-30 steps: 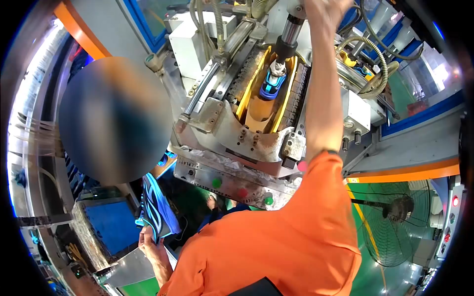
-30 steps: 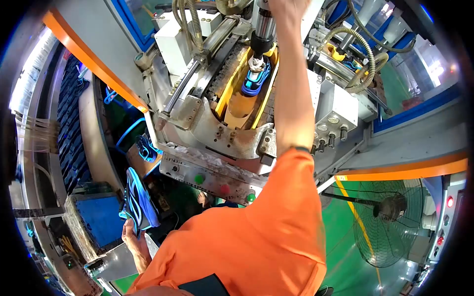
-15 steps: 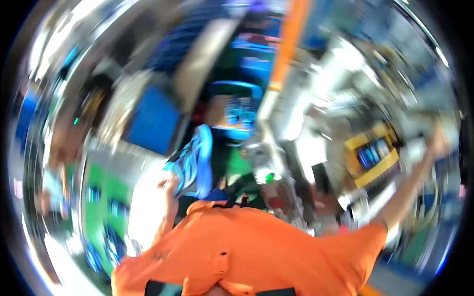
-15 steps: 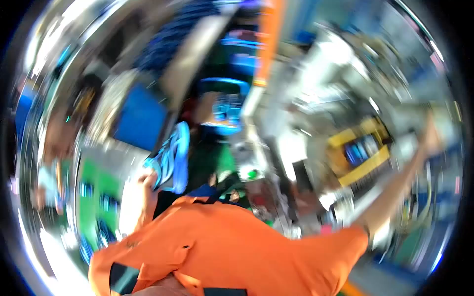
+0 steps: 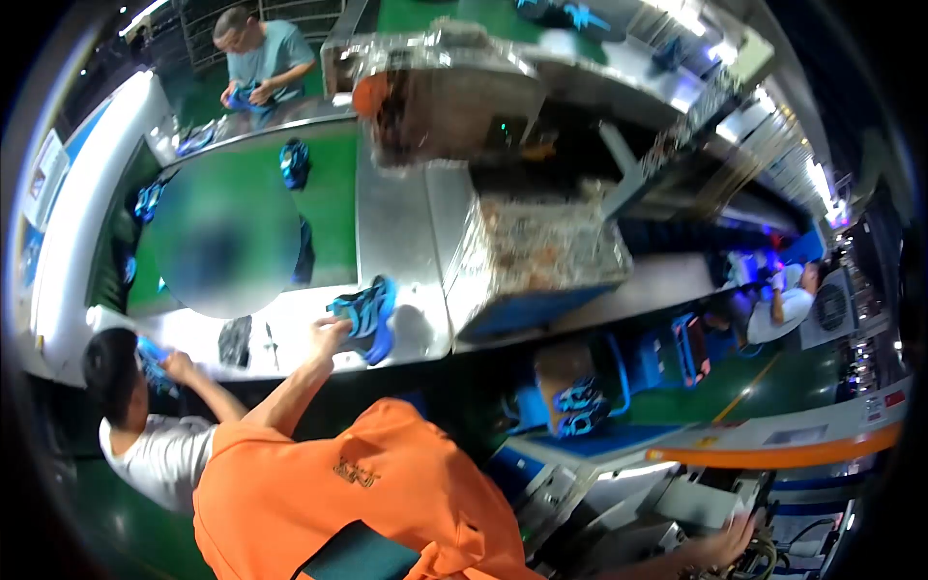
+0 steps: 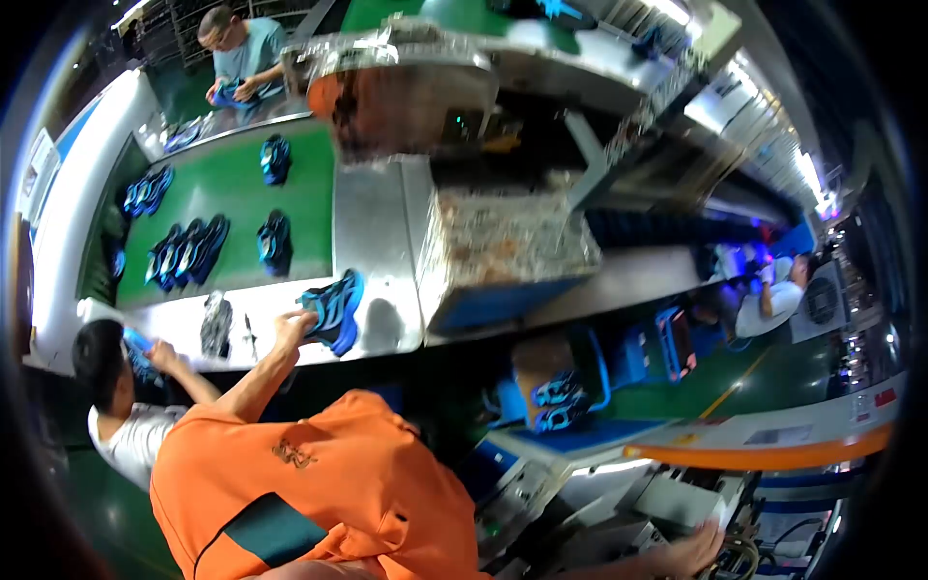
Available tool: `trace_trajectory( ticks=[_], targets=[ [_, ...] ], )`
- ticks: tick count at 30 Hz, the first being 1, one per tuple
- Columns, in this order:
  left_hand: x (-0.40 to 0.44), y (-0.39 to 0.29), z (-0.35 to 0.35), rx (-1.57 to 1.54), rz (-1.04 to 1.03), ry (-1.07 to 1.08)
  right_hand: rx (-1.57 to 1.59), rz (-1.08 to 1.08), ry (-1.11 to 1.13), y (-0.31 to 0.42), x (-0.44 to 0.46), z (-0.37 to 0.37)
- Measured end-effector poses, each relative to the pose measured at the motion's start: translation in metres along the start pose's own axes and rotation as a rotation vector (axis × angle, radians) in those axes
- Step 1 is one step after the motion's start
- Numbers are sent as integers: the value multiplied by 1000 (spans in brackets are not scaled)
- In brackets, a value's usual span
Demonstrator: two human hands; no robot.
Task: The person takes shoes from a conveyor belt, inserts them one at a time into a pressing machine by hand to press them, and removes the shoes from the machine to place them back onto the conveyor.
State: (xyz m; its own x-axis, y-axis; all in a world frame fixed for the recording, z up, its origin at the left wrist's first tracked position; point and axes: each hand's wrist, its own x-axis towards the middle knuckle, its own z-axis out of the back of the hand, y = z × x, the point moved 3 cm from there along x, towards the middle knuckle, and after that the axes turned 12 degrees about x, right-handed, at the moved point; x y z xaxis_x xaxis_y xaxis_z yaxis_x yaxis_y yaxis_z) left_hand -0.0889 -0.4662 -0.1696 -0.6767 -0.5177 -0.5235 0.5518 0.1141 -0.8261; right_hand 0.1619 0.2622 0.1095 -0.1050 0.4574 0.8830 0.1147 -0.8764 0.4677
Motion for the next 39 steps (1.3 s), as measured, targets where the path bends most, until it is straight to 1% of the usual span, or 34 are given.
trace_trajectory(
  ticks=[1, 2, 3, 5, 6, 7, 8, 9, 10, 11, 12, 13, 14, 15, 16, 17, 18, 19, 20, 21, 22, 23, 24, 25, 26, 27, 30, 31, 32, 34, 36, 37, 38, 39],
  targets=[
    [48, 7, 5, 47, -69, -50, 241, -311, 98, 87, 11, -109],
    [99, 14, 8, 93, -138, -102, 338, -373, 182, 107, 19, -178],
    [147, 21, 15, 165, -176, -166, 515, -363, 370, 151, 26, -252],
    [210, 7, 22, 344, -262, -335, 593, -361, 712, 228, 41, -376],
    [226, -3, 27, 457, -300, -443, 612, -267, 805, 264, 42, -432],
    [238, -16, 28, 485, -322, -477, 656, -149, 913, 290, 44, -493],
    [258, -12, 26, 480, -527, -546, 640, -83, 950, 321, 44, -549],
    [275, -16, 22, 552, -510, -514, 510, 36, 971, 346, 46, -600],
    [283, -18, 18, 610, -505, -457, 351, 221, 995, 367, 48, -650],
    [308, -6, 19, 767, -432, -399, 310, 393, 978, 390, 44, -698],
    [310, -5, 15, 742, -370, -476, 351, 462, 1006, 391, 43, -757],
    [312, -12, 17, 732, -406, -405, 188, 516, 994, 401, 40, -802],
    [312, -12, 14, 625, -454, -401, 4, 496, 1014, 410, 40, -845],
    [319, -1, 16, 691, -416, -420, -51, 430, 1049, 417, 40, -884],
    [325, 6, 18, 701, -393, -396, -59, 497, 998, 418, 37, -924],
    [326, 11, 15, 674, -480, -492, -102, 402, 1063, 415, 35, -970],
    [332, 16, 9, 744, -347, -452, -143, 135, 1220, 417, 33, -992],
    [333, 14, 11, 688, -405, -369, -192, -126, 1295, 413, 24, -1021],
    [335, 22, 11, 669, -426, -438, -99, -117, 1267, 400, 5, -1046],
    [341, 32, 13, 576, -471, -437, -154, 44, 1261, 404, -5, -1048],
    [345, 36, 10, 551, -509, -468, -226, 78, 1248, 400, -5, -1058],
    [347, 41, 2, 568, -500, -448, -197, 90, 1185, 389, -5, -1063],
    [351, 41, 5, 593, -492, -461, -44, 137, 1178, 383, -11, -1065],
    [352, 42, 6, 639, -500, -456, 6, 96, 1125, 377, -15, -1058],
    [353, 41, 6, 685, -507, -451, 31, 217, 1026, 385, -16, -1027],
    [354, 31, 9, 763, -352, -346, 50, 282, 994, 394, -17, -997],
    [359, 34, 19, 846, -513, -263, -7, 549, 970, 400, -3, -909],
    [342, 19, 17, 783, -553, -227, 18, 637, 895, 395, 2, -874],
    [295, -31, 3, 890, -664, -304, 76, 636, 872, 387, 7, -838],
    [261, -63, -31, 541, -595, 194, 276, 693, 736, 372, 19, -761],
    [168, -143, -95, 301, -452, 638, 310, 755, 630, 358, 25, -681],
    [98, -200, -125, 122, -301, 887, 316, 729, 608, 343, 26, -646],
    [59, -215, -154, -56, -308, 1176, 348, 714, 603, 334, 26, -610],
    [17, -235, -179, -199, -213, 1464, 382, 743, 600, 326, 25, -573]
  ],
)
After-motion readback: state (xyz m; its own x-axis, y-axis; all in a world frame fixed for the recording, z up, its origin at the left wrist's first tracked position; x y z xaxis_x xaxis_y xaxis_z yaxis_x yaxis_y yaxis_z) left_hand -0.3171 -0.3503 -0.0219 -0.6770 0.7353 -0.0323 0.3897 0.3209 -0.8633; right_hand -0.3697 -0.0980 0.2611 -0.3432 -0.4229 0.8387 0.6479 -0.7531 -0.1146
